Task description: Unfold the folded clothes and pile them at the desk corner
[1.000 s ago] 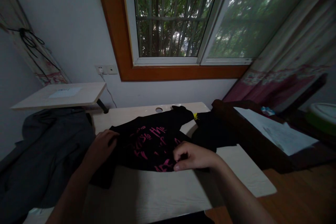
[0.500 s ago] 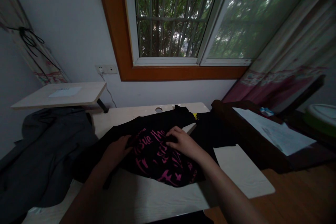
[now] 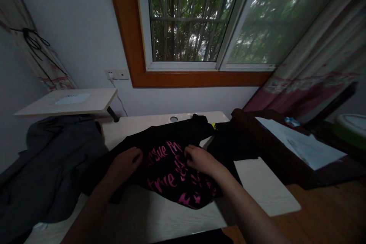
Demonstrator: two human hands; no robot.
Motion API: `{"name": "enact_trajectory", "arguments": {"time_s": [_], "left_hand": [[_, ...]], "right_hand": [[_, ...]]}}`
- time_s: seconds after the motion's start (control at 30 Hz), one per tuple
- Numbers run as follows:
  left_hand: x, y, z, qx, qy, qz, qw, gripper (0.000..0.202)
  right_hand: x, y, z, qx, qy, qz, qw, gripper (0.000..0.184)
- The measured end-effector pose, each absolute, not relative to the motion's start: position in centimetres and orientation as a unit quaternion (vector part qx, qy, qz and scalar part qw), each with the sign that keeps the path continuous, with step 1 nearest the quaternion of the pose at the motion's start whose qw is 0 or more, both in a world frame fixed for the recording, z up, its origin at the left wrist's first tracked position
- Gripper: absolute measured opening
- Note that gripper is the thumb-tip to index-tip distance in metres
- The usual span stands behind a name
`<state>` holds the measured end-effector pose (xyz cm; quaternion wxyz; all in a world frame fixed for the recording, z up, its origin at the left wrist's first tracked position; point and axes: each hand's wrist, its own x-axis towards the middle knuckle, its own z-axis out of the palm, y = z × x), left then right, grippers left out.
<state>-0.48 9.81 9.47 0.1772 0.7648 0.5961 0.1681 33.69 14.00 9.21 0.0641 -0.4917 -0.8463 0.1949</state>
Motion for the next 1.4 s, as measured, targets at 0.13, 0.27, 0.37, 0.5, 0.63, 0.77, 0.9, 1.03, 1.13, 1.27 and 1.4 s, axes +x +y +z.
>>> {"name": "enact_trajectory", "arguments": {"time_s": [0.13, 0.27, 0.37, 0.5, 0.63, 0.77, 0.9, 1.03, 1.13, 1.27, 1.4], "left_hand": [[0.1, 9.5, 10.8, 0.760, 0.599, 0.205, 0.150, 0.021], [1.6, 9.1, 12.4, 0.755, 0.589, 0.265, 0.110, 0.016], [3.2, 8.5, 13.9, 0.747, 0.560, 0.344, 0.100, 0.015], [4.7, 7.7, 15.7, 0.742, 0.529, 0.400, 0.103, 0.018], [4.3, 7.6, 16.4, 0.726, 0.546, 0.414, 0.050, 0.017], [3.8, 8.6, 15.7, 0.714, 0.539, 0.446, 0.033, 0.013], [5.2, 9.4, 13.3, 0.751, 0.489, 0.432, 0.104, 0.054], [8.0, 9.9, 10.5, 0.750, 0.446, 0.443, 0.205, 0.100], [9.4, 10.4, 9.9, 0.694, 0.461, 0.483, 0.269, 0.090], [9.2, 11.1, 11.2, 0.613, 0.493, 0.535, 0.307, 0.051], [7.0, 11.5, 13.6, 0.518, 0.499, 0.616, 0.322, 0.040]], "right_hand": [[33.0, 13.7, 10.3, -0.489, -0.848, 0.170, 0.116, 0.017], [31.6, 13.4, 11.2, -0.431, -0.858, 0.184, 0.213, 0.052], [30.2, 13.3, 11.7, -0.392, -0.867, 0.189, 0.242, 0.074], [28.9, 13.6, 12.0, -0.388, -0.882, 0.152, 0.221, 0.042], [29.0, 14.3, 12.8, -0.402, -0.882, 0.091, 0.228, 0.034], [29.1, 14.9, 14.4, -0.402, -0.832, 0.121, 0.362, 0.030], [28.2, 15.2, 15.8, -0.396, -0.733, 0.200, 0.516, 0.029], [27.0, 14.6, 17.1, -0.357, -0.693, 0.311, 0.544, 0.031], [26.2, 13.6, 18.3, -0.309, -0.690, 0.365, 0.543, 0.032], [26.1, 12.6, 20.1, -0.227, -0.713, 0.431, 0.505, 0.033], [27.4, 13.0, 20.4, -0.168, -0.752, 0.464, 0.438, 0.028]]}}
